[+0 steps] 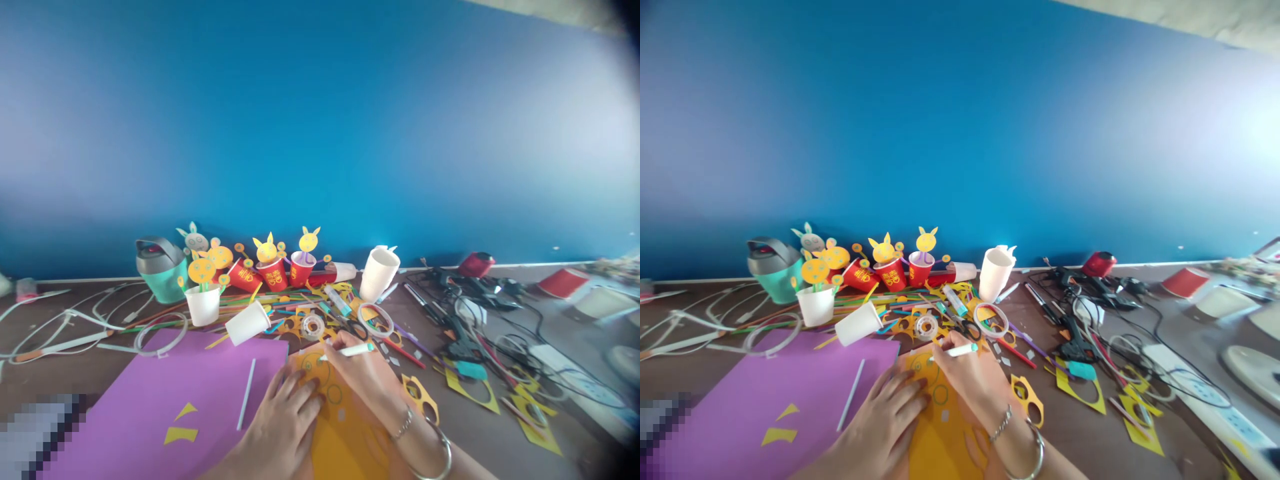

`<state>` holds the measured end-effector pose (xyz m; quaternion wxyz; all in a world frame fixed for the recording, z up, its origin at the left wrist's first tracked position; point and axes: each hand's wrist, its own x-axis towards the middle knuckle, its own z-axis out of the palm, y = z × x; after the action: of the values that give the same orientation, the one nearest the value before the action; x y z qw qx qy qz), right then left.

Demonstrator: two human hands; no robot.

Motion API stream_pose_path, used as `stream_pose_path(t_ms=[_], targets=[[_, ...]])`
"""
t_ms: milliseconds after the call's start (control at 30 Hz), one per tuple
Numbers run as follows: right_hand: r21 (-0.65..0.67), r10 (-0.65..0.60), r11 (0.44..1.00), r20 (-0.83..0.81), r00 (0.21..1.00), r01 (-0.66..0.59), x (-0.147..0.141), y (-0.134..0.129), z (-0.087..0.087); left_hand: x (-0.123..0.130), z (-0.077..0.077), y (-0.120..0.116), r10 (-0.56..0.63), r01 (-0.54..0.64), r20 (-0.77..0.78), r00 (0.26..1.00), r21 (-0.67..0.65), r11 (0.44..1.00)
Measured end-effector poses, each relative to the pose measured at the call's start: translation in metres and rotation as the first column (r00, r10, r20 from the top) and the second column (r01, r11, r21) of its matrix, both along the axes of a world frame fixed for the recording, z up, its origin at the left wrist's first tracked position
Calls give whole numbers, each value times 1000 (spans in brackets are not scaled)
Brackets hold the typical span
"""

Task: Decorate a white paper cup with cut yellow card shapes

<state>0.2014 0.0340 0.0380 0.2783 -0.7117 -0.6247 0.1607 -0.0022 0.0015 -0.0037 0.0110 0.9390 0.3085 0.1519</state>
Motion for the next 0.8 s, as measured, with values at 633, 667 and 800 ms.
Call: stream_pose_path(t_ms=[633,667,800], targets=[[-146,41,989,14,999,-38,-3,-8,24,2,15,-1,8,-9,-17,1000,-78,997],[-134,47,990,15,999,-44,-5,-8,28,2,16,-1,6,-8,-27,1000,-79,997],[-70,43,997,40,998,-41,-9,-8,40,1,15,-1,5,-9,-58,998,-76,997]])
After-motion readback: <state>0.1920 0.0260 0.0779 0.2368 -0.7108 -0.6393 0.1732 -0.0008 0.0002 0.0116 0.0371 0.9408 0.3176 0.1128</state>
